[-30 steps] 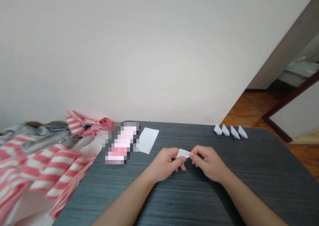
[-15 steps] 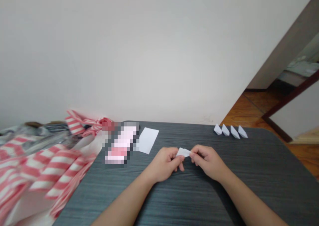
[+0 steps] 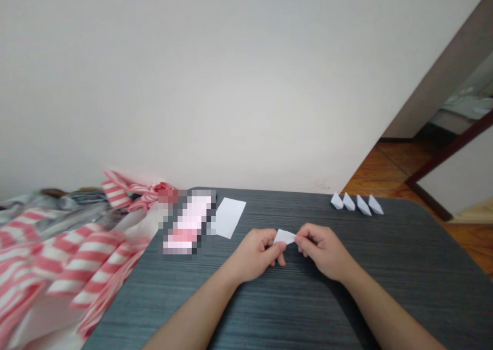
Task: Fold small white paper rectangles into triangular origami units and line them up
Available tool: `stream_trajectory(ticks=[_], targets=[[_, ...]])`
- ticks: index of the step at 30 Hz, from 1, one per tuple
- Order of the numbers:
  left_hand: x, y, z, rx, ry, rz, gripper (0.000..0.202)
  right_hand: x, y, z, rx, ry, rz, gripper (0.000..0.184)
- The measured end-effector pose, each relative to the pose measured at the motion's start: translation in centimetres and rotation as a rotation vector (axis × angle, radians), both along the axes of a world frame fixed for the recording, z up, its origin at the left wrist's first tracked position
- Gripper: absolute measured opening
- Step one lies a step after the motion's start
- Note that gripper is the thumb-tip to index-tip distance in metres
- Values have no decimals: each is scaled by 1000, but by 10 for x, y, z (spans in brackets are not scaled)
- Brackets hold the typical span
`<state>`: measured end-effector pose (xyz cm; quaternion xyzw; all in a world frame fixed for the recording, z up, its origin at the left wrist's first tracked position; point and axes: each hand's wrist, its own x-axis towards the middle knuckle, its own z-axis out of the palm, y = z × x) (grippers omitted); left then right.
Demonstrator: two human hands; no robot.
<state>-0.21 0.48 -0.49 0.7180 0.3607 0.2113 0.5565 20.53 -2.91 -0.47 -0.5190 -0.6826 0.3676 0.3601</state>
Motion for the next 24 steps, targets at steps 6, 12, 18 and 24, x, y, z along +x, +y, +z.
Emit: stream_trajectory(ticks=[6, 12, 18, 24], targets=[[-1, 0, 0, -7, -9, 30, 29, 1, 1, -2, -22, 52, -25, 19], [-1, 0, -3, -6, -17, 8, 26, 2, 0, 1, 1, 19, -18, 20], [-1, -1, 0, -9, -93, -12, 33, 3, 0, 0, 17, 26, -21, 20], [-1, 1, -3, -95, -223, 36, 47, 1, 0, 2, 72, -32, 50, 16]])
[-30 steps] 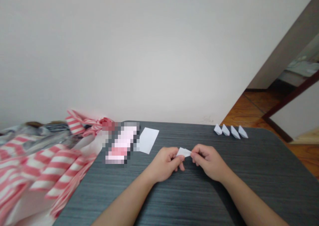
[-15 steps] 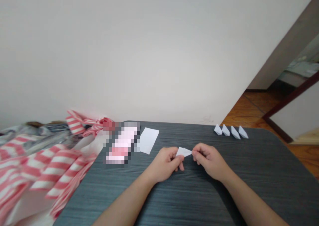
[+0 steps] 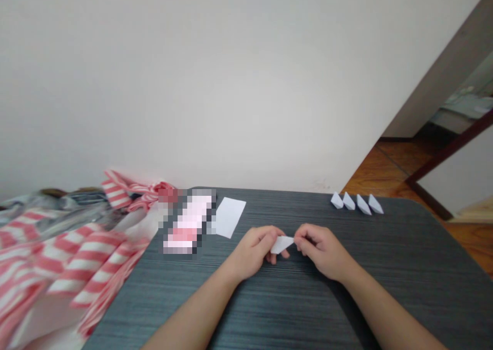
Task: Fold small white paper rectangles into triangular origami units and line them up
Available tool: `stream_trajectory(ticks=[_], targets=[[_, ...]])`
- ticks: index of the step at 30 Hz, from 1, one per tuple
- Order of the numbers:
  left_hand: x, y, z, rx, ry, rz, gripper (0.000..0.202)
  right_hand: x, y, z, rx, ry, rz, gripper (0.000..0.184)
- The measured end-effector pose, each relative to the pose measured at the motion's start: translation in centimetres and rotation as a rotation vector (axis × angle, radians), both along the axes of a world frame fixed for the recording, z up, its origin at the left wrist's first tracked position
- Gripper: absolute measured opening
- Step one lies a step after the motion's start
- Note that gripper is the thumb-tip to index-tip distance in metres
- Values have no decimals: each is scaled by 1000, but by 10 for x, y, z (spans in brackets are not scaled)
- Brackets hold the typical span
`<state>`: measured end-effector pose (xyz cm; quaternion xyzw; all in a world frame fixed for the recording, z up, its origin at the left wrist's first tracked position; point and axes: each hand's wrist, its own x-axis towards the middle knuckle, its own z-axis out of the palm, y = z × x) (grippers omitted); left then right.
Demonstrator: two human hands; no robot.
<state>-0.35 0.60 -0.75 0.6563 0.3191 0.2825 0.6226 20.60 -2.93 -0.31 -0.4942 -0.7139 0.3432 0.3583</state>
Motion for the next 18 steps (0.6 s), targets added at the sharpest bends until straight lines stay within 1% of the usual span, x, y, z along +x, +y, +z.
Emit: stream_trajectory(ticks=[1, 3, 6, 9, 13, 18], targets=[[0, 0, 0, -15, -5, 1, 50, -1, 0, 0, 20, -10, 12, 16], [0, 1, 3, -14, 28, -13, 49, -1, 1, 1, 53, -19, 25, 16], [0, 0, 7, 29, 83, -53, 43, -1, 1, 1, 71, -17, 24, 16], [1, -1, 8, 42, 81, -72, 34, -1, 1, 2, 79, -9, 14, 14], [2, -2, 7, 113, 130, -68, 26, -2, 0, 2, 100, 11, 28, 13], [2, -1, 8, 210, 203, -59, 23, -2, 1, 1, 112, 27, 33, 11]])
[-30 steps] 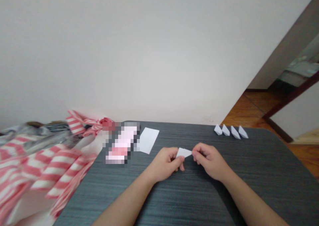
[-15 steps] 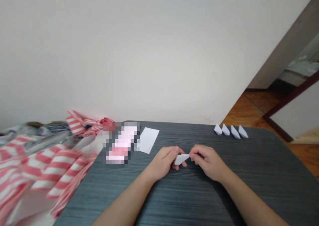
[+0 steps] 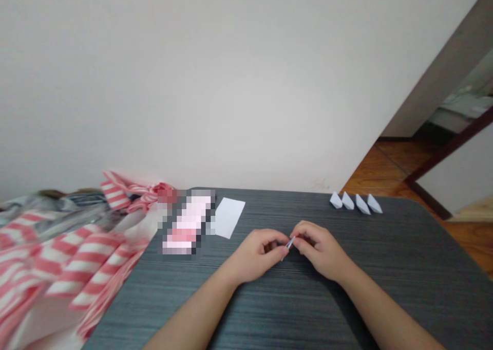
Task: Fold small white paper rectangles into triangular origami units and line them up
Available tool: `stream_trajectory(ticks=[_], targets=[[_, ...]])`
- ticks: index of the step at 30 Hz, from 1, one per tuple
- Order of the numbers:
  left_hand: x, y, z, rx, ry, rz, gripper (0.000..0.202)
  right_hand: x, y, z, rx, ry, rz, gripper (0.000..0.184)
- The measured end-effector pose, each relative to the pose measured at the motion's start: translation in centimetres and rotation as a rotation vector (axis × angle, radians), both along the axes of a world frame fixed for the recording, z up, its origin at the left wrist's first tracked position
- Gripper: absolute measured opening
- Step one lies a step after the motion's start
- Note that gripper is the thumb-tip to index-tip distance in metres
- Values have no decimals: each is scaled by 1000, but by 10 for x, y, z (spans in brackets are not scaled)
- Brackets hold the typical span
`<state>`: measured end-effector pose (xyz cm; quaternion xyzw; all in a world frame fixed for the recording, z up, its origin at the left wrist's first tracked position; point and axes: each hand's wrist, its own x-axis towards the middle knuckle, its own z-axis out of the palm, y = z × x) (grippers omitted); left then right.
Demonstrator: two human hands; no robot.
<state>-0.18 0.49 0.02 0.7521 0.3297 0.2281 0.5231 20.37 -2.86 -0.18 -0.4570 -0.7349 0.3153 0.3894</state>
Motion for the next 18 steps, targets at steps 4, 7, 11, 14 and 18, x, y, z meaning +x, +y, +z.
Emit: stream_trajectory(ticks=[4, 7, 11, 14, 18], targets=[[0, 1, 2, 33, 36, 24, 23, 1, 1, 0, 42, -3, 24, 12], [1, 0, 3, 3, 43, 45, 25, 2, 2, -1, 64, 4, 33, 12], [2, -1, 3, -36, 41, 56, 25, 2, 2, -2, 75, -1, 35, 12], [2, -1, 3, -36, 49, 60, 25, 2, 3, -2, 77, -15, 15, 14], [3, 0, 4, -16, 68, 68, 25, 2, 3, -2, 67, -33, -17, 15]])
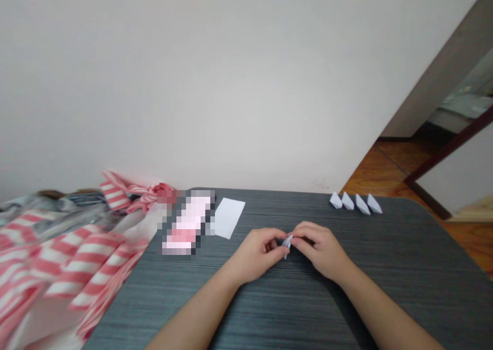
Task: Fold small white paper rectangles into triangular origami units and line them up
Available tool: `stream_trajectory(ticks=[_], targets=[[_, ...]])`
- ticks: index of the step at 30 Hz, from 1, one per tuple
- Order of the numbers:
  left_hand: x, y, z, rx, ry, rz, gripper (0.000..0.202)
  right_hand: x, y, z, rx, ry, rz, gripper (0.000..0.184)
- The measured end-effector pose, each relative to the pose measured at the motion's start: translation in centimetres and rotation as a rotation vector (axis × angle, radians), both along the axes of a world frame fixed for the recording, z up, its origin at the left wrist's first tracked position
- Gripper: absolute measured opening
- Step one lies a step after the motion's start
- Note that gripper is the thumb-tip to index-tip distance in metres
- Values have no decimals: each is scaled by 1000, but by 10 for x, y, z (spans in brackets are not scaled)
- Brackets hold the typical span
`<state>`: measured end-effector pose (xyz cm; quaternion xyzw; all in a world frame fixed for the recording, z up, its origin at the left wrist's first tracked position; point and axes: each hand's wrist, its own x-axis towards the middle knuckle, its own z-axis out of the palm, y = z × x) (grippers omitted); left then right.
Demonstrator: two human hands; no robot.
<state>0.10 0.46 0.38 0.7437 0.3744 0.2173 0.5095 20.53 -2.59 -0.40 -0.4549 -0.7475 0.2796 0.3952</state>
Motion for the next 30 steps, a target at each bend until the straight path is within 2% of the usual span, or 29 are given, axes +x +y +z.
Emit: stream_trajectory(ticks=[6, 12, 17, 23, 30], targets=[[0, 0, -1, 17, -8, 35, 24, 0, 1, 1, -16, -16, -32, 16], [0, 0, -8, -32, -24, 36, 26, -2, 0, 0, 5, -19, -53, 14], [-1, -1, -9, -11, -45, 42, 27, -3, -1, -1, -84, -71, -61, 16], [-1, -1, -6, -67, -50, -21, 23, -4, -1, 0, -86, -71, -84, 18], [-2, 0, -6, 13, 24, -23, 26, -3, -1, 0, -92, -85, -69, 19]])
